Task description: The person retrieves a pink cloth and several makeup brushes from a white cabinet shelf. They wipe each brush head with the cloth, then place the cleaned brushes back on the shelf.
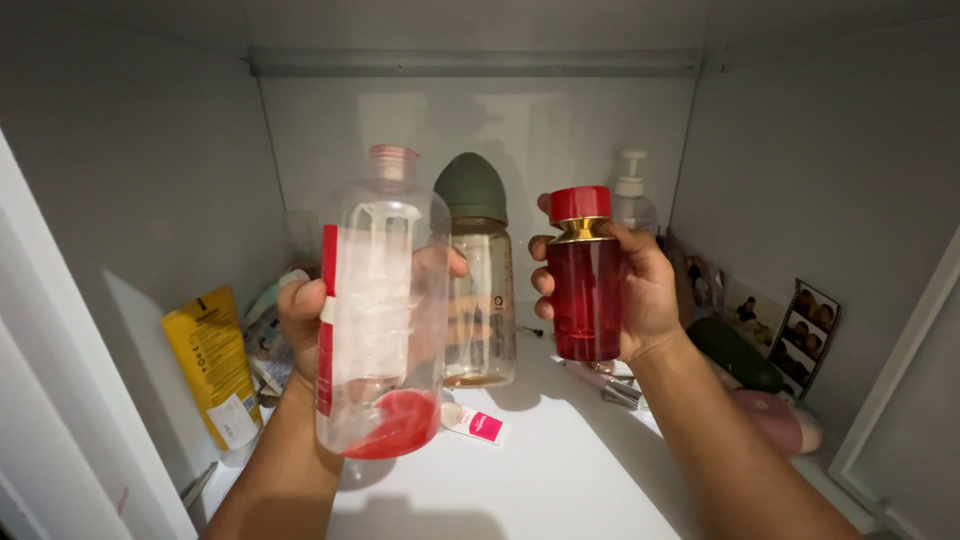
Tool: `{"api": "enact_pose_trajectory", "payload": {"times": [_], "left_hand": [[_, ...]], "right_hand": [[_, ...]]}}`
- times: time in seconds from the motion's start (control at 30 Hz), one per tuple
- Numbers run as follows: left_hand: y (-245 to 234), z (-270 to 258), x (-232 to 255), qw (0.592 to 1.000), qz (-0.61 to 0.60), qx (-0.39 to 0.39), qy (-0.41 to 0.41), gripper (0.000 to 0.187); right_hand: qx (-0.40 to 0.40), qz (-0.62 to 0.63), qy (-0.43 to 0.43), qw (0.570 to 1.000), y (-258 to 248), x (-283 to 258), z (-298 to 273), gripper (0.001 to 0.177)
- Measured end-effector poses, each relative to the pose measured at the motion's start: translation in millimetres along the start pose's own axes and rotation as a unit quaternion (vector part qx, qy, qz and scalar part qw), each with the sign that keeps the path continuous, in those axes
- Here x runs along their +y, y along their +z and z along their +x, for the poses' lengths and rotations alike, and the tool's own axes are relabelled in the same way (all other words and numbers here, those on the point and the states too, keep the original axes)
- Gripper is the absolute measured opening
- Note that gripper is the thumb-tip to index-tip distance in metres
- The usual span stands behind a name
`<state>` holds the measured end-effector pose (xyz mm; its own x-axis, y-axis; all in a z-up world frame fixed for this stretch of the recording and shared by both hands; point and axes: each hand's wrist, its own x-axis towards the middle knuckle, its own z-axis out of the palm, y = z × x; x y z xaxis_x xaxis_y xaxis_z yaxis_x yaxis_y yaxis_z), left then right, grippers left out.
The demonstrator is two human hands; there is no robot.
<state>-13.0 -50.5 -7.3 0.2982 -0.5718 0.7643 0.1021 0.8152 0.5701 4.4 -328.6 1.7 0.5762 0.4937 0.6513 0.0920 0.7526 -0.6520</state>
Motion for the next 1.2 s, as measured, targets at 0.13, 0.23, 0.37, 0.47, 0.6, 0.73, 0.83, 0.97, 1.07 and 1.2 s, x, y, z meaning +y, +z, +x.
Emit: {"api": "enact_pose_trajectory", "payload": {"times": [0.13, 0.23, 0.37, 0.47, 0.6, 0.73, 0.83, 0.97, 1.07, 1.2], "left_hand": [[-3, 2, 1, 0.999, 0.028, 0.02, -0.002, 0.077], [-9, 0, 3, 0.997, 0.051, 0.064, -0.003, 0.079], [-30, -7, -1, 1.0, 0.012, 0.024, -0.008, 0.058], [-30, -1, -8, 1.0, 0.007, -0.005, -0.026, 0.037], [-3, 13, -18, 0.862, 0.454, 0.215, 0.065, 0.061], [22, 25, -31, 0.756, 0.576, 0.303, 0.072, 0.061], [30, 28, -38, 0.568, 0.731, 0.357, 0.126, 0.067], [32, 32, -44, 0.417, 0.802, 0.422, 0.078, 0.081], [33, 31, -49, 0.343, 0.824, 0.447, 0.059, 0.085], [28, 30, -54, 0.518, 0.729, 0.446, 0.044, 0.085]], "right_hand": [[0.012, -0.014, -0.007, 1.0, -5, 2, 0, 0.064], [0.028, -0.042, -0.018, 0.999, -9, 5, -1, 0.062], [0.024, -0.057, -0.014, 0.998, -9, 5, 0, 0.058], [0.107, -0.162, -0.041, 0.98, -5, 6, -1, 0.057], [0.141, -0.233, -0.06, 0.96, -3, 6, -3, 0.052], [0.181, -0.275, -0.101, 0.939, -5, 9, -1, 0.051], [0.197, -0.301, -0.138, 0.923, -7, 11, 0, 0.053], [0.212, -0.35, -0.177, 0.895, -7, 13, 1, 0.055], [0.211, -0.397, -0.196, 0.872, -6, 13, 2, 0.057], [0.241, -0.421, -0.197, 0.852, -7, 15, 0, 0.056]]}}
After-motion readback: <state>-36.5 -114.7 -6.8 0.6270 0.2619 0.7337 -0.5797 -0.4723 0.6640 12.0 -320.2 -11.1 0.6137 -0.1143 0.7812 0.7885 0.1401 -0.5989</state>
